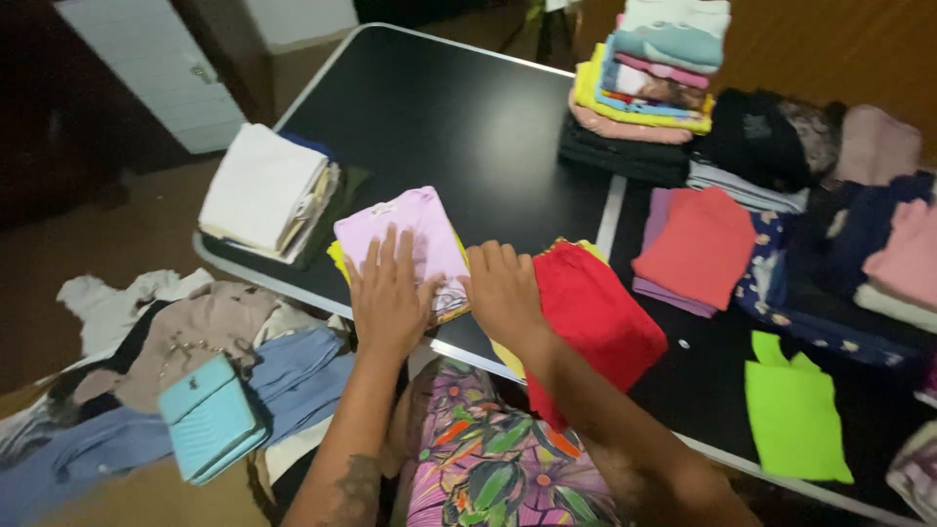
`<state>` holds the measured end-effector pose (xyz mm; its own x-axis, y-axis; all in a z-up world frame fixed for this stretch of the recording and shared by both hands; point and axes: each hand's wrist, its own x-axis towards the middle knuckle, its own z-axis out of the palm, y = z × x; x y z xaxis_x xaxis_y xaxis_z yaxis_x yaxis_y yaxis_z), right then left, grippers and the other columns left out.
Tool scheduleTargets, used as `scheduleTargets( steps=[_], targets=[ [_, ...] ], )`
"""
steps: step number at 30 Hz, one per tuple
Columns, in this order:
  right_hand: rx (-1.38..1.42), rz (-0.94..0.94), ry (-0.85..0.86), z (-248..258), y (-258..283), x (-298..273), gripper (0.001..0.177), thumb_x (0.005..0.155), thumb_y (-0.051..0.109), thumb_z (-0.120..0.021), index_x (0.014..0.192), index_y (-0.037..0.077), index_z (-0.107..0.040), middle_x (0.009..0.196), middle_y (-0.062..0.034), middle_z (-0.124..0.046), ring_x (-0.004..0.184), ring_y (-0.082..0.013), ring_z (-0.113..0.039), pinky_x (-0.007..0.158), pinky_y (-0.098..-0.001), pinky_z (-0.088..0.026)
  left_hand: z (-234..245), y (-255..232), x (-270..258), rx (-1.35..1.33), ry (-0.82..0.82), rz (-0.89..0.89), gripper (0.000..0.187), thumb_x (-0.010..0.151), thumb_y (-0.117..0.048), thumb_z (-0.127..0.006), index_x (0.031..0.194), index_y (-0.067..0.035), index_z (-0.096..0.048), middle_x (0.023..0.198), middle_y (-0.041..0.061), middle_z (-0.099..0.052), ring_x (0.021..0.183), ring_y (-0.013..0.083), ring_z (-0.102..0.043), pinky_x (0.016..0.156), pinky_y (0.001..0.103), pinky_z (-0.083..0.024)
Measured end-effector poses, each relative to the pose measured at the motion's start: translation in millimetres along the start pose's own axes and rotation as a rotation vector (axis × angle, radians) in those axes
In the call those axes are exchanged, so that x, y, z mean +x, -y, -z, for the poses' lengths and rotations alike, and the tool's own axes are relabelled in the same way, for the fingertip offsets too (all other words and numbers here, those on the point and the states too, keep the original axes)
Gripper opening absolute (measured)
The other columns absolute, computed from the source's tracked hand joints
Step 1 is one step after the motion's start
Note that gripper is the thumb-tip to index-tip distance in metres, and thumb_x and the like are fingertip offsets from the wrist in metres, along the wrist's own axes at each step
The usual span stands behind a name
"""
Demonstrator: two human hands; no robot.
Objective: The person is taking clothes out of a laundry basket and folding them neatly on a table.
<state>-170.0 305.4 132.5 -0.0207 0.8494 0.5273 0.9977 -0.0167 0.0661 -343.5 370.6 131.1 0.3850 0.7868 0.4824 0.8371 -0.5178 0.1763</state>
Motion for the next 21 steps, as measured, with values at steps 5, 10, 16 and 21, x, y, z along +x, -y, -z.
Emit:
scheduleTargets(
  steps=[5,10,16,21],
  targets=[
    [0.438,-0.446,0.482,65.3,-66.8,-23.4,0.030,0.108,0.022,-0.046,0.133,0.015,-0.060,0.128,-0.0131,-0.060,0.123,-0.0316,-0.057,0.108,-0.0463,-0.040,20.0,-14.7,0.1,-0.126,0.402,0.003,0.077,0.096,-0.074,-0.041,0.157,-0.026,-0.044,0.166,0.018,-0.032,0.152,0.0500,-0.024,0.119,0.071,-0.017],
    [0.436,0.052,0.158,92.8,-133.9,-125.0,0.067,0.081,0.056,-0.074,0.139,0.024,-0.062,0.136,-0.0081,-0.064,0.131,-0.0385,-0.055,0.106,-0.0507,-0.043,3.7,-10.6,-1.5,-0.057,0.385,0.034,0.075,0.093,-0.074,-0.046,0.156,-0.032,-0.044,0.167,0.013,-0.031,0.152,0.0488,-0.024,0.118,0.072,-0.020],
    [0.196,0.106,0.488,118.6,-82.8,-151.4,0.104,0.060,0.055,-0.094,0.151,0.033,-0.049,0.161,-0.0138,-0.036,0.144,-0.0544,-0.031,0.102,-0.0783,-0.033,3.0,-13.5,-7.4,0.029,0.311,0.047,0.078,0.097,-0.074,-0.039,0.161,-0.031,-0.036,0.168,0.019,-0.028,0.154,0.0493,-0.020,0.116,0.075,-0.016],
    [0.193,0.074,0.488,74.0,-105.4,-169.5,0.060,0.093,0.063,-0.054,0.148,0.038,-0.050,0.166,0.0051,-0.030,0.153,-0.0407,-0.019,0.110,-0.0751,-0.024,-7.8,-27.8,-31.2,0.087,-0.232,0.027,0.077,0.103,-0.061,-0.051,0.152,-0.001,-0.045,0.154,0.031,-0.044,0.143,0.0569,-0.037,0.104,0.082,-0.020]
  ],
)
